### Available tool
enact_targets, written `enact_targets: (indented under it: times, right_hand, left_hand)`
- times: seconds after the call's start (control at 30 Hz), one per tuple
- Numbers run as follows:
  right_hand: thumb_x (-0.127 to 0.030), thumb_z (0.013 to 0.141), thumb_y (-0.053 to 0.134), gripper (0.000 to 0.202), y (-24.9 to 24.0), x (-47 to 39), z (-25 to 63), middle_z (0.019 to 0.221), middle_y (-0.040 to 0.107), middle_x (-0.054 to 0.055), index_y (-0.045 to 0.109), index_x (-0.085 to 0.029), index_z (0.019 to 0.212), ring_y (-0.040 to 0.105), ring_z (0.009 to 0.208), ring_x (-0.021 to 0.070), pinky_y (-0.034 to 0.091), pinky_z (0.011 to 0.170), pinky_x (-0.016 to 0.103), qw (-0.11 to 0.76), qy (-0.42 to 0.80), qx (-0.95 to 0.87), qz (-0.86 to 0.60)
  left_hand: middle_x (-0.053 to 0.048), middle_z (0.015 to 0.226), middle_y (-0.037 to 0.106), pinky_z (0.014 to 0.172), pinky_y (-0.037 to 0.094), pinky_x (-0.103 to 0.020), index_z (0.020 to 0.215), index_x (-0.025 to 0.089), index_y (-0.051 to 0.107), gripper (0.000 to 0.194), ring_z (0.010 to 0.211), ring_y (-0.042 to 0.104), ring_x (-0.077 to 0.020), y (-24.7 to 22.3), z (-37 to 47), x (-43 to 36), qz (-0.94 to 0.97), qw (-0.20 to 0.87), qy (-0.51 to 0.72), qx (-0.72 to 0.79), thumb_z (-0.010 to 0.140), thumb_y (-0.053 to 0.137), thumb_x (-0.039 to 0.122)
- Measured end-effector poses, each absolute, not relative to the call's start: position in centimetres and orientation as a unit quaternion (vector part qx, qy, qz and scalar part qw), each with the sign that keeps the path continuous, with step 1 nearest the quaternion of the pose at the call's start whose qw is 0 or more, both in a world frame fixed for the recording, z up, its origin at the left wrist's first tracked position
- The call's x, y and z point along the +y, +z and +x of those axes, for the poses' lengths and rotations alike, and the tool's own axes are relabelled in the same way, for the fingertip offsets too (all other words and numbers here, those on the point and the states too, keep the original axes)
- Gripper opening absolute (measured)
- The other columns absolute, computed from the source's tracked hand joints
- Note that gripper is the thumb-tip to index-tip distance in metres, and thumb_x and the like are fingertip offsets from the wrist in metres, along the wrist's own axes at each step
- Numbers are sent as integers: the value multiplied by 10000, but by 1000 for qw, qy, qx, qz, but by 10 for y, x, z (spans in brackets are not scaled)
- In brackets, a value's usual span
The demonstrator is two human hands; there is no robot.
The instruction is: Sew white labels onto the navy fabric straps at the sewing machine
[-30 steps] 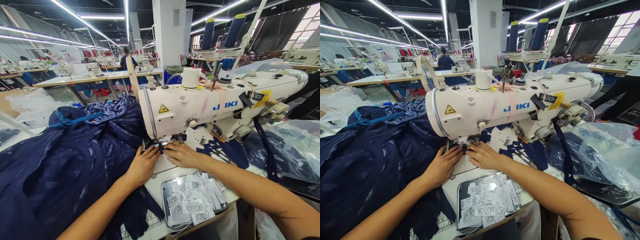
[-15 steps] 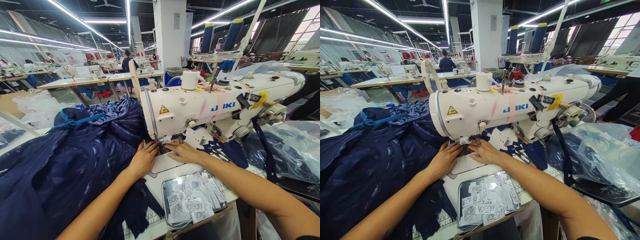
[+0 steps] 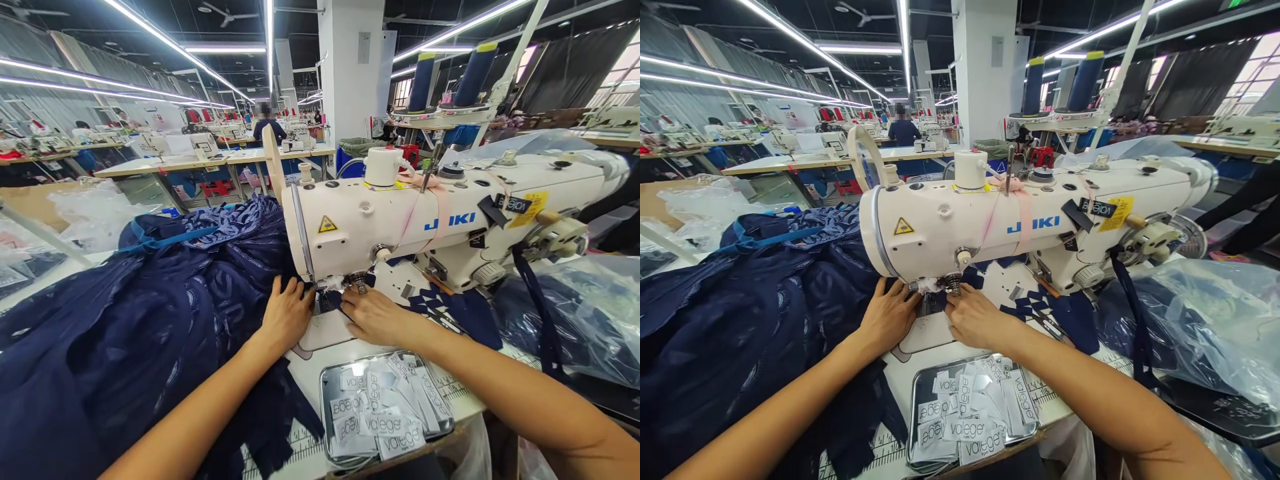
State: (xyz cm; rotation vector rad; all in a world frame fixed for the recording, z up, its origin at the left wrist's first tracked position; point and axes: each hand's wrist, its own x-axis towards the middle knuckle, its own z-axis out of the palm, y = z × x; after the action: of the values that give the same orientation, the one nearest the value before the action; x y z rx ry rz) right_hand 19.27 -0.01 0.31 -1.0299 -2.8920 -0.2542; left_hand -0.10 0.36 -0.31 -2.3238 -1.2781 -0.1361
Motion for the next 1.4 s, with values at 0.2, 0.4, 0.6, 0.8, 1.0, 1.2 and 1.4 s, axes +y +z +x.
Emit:
enact_targets:
  times: [0.2, 0.4, 0.6, 0.8, 1.0, 1.2, 1.4]
  right_hand:
    - [-30, 771, 408, 192, -9, 10, 200, 876, 568, 109, 585, -94, 807, 537, 782, 181, 409, 787, 330, 48, -119, -954, -270]
    - [-7, 772, 407, 188, -13, 13, 199, 816, 558, 86, 568, -105, 772, 530, 769, 185, 437, 673, 286, 72, -126, -953, -267]
    - [-30, 779, 430, 156, -12, 9, 193, 795, 542, 91, 568, -102, 769, 523, 773, 197, 429, 656, 292, 72, -127, -951, -271]
    - [-12, 765, 416, 179, -13, 8, 189, 801, 537, 92, 567, -106, 786, 510, 738, 184, 416, 623, 287, 66, -125, -948, -283]
    - [-18, 772, 402, 189, -17, 6, 186, 801, 535, 96, 569, -105, 786, 509, 733, 189, 414, 613, 293, 66, -132, -945, -292]
    - [-30, 797, 396, 191, -23, 3, 177, 826, 541, 116, 577, -87, 796, 517, 744, 196, 428, 664, 317, 71, -140, -936, -316]
    - [-21, 790, 405, 188, -25, 1, 170, 827, 545, 119, 583, -81, 795, 519, 748, 200, 425, 701, 330, 61, -137, -927, -344]
  left_hand:
    - [-109, 837, 619, 706, 356, -411, 865, 151, 605, 200, 882, 495, -273, -2, -2, 13, -867, 208, -36, -450, 771, 430, 176]
    - [-111, 850, 621, 785, 339, -463, 899, 160, 606, 225, 916, 481, -283, -1, -4, 12, -878, 199, -48, -433, 752, 436, 143]
    - [-105, 813, 625, 810, 333, -478, 906, 170, 612, 236, 920, 484, -287, 1, -3, 13, -875, 187, -50, -444, 741, 446, 137]
    - [-105, 774, 617, 809, 336, -491, 886, 168, 616, 229, 919, 485, -292, -1, -4, 16, -876, 198, -52, -437, 741, 441, 131]
    - [-106, 795, 620, 792, 344, -487, 871, 168, 614, 216, 920, 485, -294, -4, -4, 18, -874, 205, -54, -438, 751, 436, 143]
    - [-108, 846, 628, 798, 337, -486, 898, 174, 612, 237, 906, 492, -285, -2, -3, 20, -875, 194, -63, -440, 751, 430, 136]
    - [-106, 903, 630, 802, 338, -472, 896, 178, 606, 242, 931, 490, -281, -4, -2, 27, -873, 193, -69, -443, 743, 424, 129]
